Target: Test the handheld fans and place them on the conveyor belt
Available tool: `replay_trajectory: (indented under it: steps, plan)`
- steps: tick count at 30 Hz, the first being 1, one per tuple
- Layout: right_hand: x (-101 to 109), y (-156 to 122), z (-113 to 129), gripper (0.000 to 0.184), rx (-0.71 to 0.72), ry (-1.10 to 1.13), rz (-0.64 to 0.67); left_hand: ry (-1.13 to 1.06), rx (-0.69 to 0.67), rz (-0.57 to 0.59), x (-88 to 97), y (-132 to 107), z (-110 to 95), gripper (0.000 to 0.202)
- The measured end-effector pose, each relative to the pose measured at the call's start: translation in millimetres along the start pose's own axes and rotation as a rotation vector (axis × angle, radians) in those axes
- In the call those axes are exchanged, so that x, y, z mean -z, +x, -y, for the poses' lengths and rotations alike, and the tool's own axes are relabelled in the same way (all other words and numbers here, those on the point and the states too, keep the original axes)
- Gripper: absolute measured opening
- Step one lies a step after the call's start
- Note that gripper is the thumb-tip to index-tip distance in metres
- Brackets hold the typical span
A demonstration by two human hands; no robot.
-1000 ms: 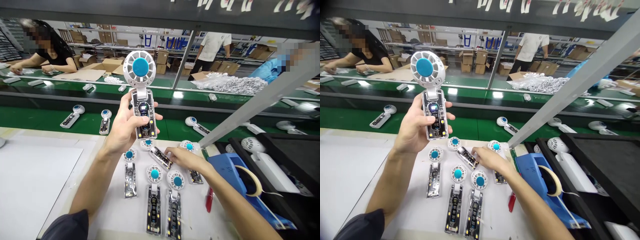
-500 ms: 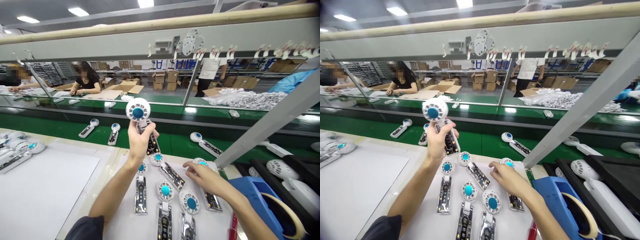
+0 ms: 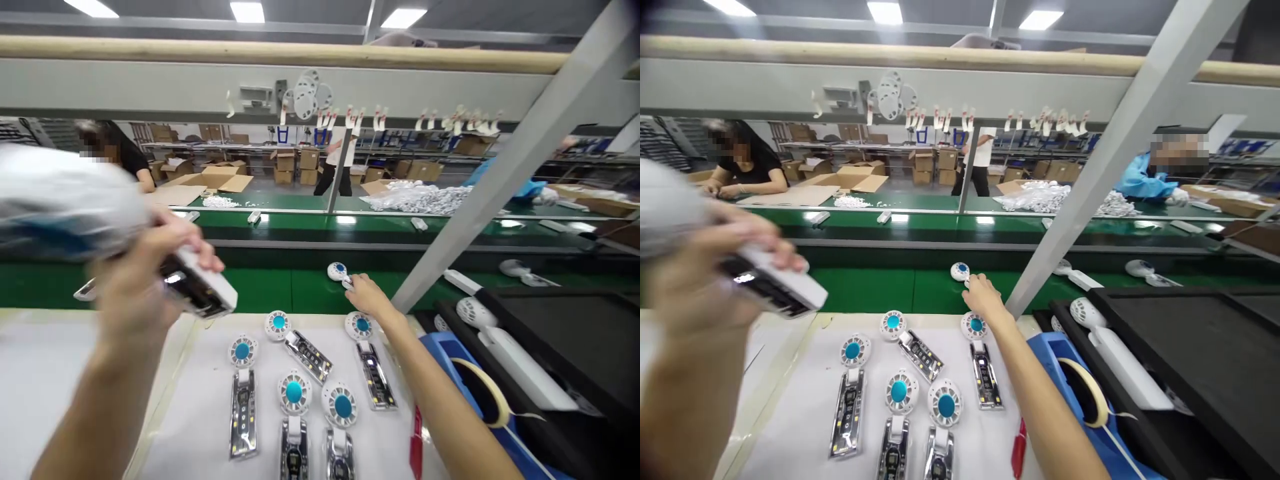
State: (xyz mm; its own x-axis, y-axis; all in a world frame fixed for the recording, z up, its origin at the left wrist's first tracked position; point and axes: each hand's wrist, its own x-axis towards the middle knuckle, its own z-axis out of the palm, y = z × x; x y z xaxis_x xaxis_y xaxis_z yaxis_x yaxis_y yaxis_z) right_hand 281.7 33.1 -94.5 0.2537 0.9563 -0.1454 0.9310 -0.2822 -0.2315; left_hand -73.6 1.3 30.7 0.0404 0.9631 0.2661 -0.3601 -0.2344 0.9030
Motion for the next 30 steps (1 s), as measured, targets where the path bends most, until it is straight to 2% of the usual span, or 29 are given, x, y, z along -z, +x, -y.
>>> replay_trajectory:
  steps: [2, 5, 8, 10, 14, 17, 19, 22, 24, 27, 30]
  plan:
    - [-8, 22, 0, 0.040, -0.126, -0.070, 0.026, 0.183, -0.018, -0.148, -5.8, 49, 42, 0.026]
    - [-16, 43, 0, 0.039, -0.201, -0.115, 0.069, 0.416, 0.187, -0.156, -5.3, 96, 109, 0.019]
    - [-17, 51, 1, 0.037, -0.167, -0.113, 0.070, 0.609, 0.302, -0.163, 4.7, 108, 157, 0.027]
    - [-16, 53, 2, 0.034, -0.143, -0.089, 0.086, 0.717, 0.328, -0.195, 15.1, 106, 172, 0.033]
    - [-14, 56, 12, 0.028, -0.126, 0.036, 0.169, 0.831, 0.348, -0.281, 35.3, 101, 175, 0.041]
    - [-12, 51, 36, 0.032, -0.061, 0.213, 0.186, 0.786, 0.314, -0.251, 33.5, 93, 169, 0.045]
    - [-6, 41, 60, 0.034, 0.020, 0.355, 0.170, 0.692, 0.299, -0.156, 18.6, 85, 165, 0.045]
    - [11, 19, 98, 0.042, 0.189, 0.544, 0.131, 0.468, 0.327, 0.031, -15.2, 67, 157, 0.042]
    - [26, 8, 116, 0.049, 0.298, 0.601, 0.089, 0.297, 0.340, 0.100, -33.5, 56, 149, 0.041]
    - [41, 9, 119, 0.037, 0.351, 0.542, -0.041, 0.085, 0.306, 0.060, -40.8, 49, 130, 0.039]
    - [44, 33, 96, 0.032, 0.214, 0.370, -0.171, -0.047, 0.258, -0.018, -30.4, 53, 108, 0.037]
